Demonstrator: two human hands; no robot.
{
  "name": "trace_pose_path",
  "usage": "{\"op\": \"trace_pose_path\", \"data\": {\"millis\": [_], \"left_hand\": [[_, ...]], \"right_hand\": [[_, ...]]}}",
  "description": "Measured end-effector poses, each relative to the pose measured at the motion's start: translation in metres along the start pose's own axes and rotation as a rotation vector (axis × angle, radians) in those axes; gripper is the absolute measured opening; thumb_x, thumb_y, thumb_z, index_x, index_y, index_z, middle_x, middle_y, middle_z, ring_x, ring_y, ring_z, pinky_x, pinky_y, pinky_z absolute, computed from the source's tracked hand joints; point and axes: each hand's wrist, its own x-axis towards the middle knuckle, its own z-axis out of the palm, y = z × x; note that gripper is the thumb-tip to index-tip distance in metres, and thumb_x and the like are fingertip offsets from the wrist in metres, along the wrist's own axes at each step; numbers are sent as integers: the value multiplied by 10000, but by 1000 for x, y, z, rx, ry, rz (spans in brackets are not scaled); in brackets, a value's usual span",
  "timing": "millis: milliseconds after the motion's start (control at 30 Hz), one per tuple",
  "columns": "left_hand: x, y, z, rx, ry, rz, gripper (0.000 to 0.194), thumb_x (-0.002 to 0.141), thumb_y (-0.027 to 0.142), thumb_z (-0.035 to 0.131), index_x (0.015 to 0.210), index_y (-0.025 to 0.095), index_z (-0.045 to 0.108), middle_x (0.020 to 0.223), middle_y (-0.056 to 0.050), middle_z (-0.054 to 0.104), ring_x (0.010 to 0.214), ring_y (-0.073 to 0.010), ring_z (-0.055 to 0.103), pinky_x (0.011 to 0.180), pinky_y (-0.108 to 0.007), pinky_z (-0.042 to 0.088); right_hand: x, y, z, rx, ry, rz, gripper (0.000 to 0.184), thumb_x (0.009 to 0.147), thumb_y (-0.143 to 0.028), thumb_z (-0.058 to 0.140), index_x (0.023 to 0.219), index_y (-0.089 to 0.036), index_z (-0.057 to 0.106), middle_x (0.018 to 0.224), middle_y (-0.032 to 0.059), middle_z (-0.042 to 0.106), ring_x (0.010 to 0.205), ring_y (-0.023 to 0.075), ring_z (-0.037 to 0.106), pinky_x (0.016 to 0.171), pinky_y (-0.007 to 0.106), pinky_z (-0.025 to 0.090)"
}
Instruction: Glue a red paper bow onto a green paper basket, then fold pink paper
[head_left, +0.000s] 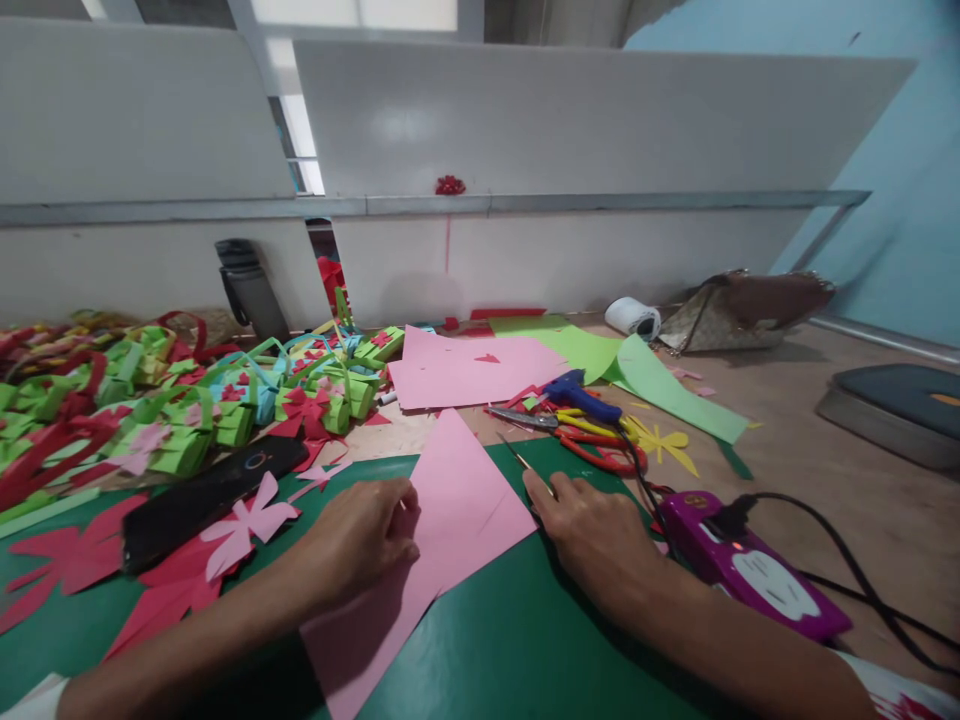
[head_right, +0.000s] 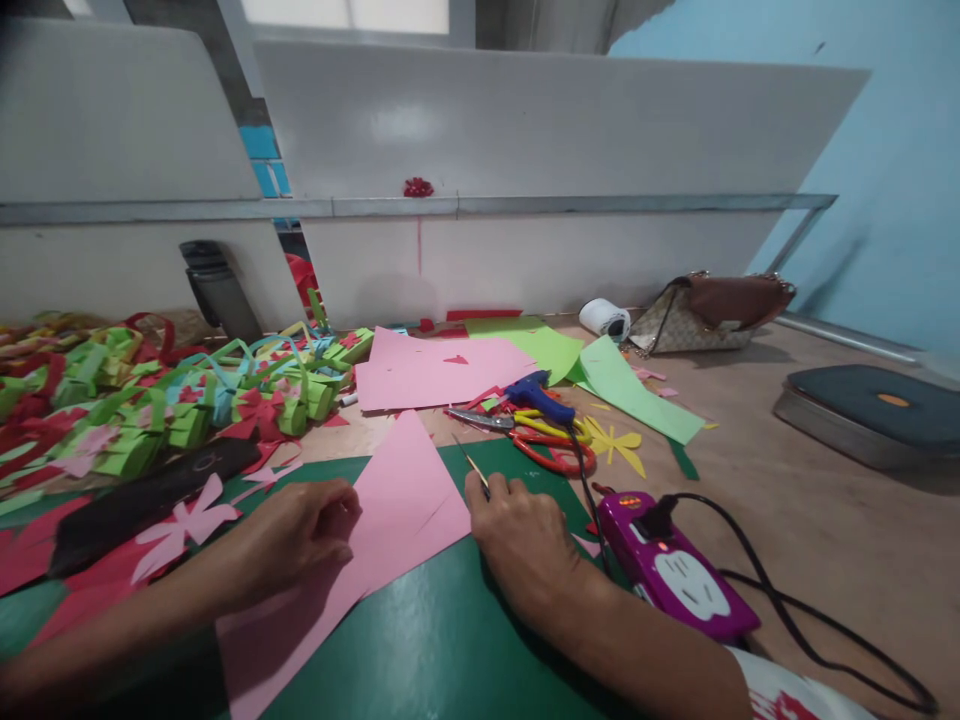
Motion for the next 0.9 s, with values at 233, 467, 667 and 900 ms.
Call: {"op": "trace_pose_path", "data": {"millis": [233,467,667,900], "left_hand": [[-7,8,1,103,67,32,415,693,381,682,1020,155,564,1076,-134,579,980,-316,536,781,-401,429],[-2,-1,6,73,106,73,171,774,177,514,939,184,555,913,-77,601,757,-218,564,652,-317,395],[6,-12,6,-71,145,131,233,739,152,527,964,193,571,710,22,583,628,-140,523,550,-233,355],[11,-9,-30,-134,347,267,298,825,234,505,1112,169,553,799,-10,632,677,-134,572,612,-239,457]], "right_hand": [[-3,1,3,26,137,-32,311,873,-60,526,1160,-120,631,945,127,672,848,283,654,561,331,497],[-6,0,10,180,360,-180,220,877,-108,564,1085,-106,637,949,122,656,860,279,605,717,383,451],[-6,0,13,298,416,-221,134,887,-130,568,997,-157,639,849,57,643,747,214,576,679,334,392],[-13,-6,8,395,486,-285,162,909,-104,497,1013,-131,618,827,58,650,738,204,558,704,345,357]]}}
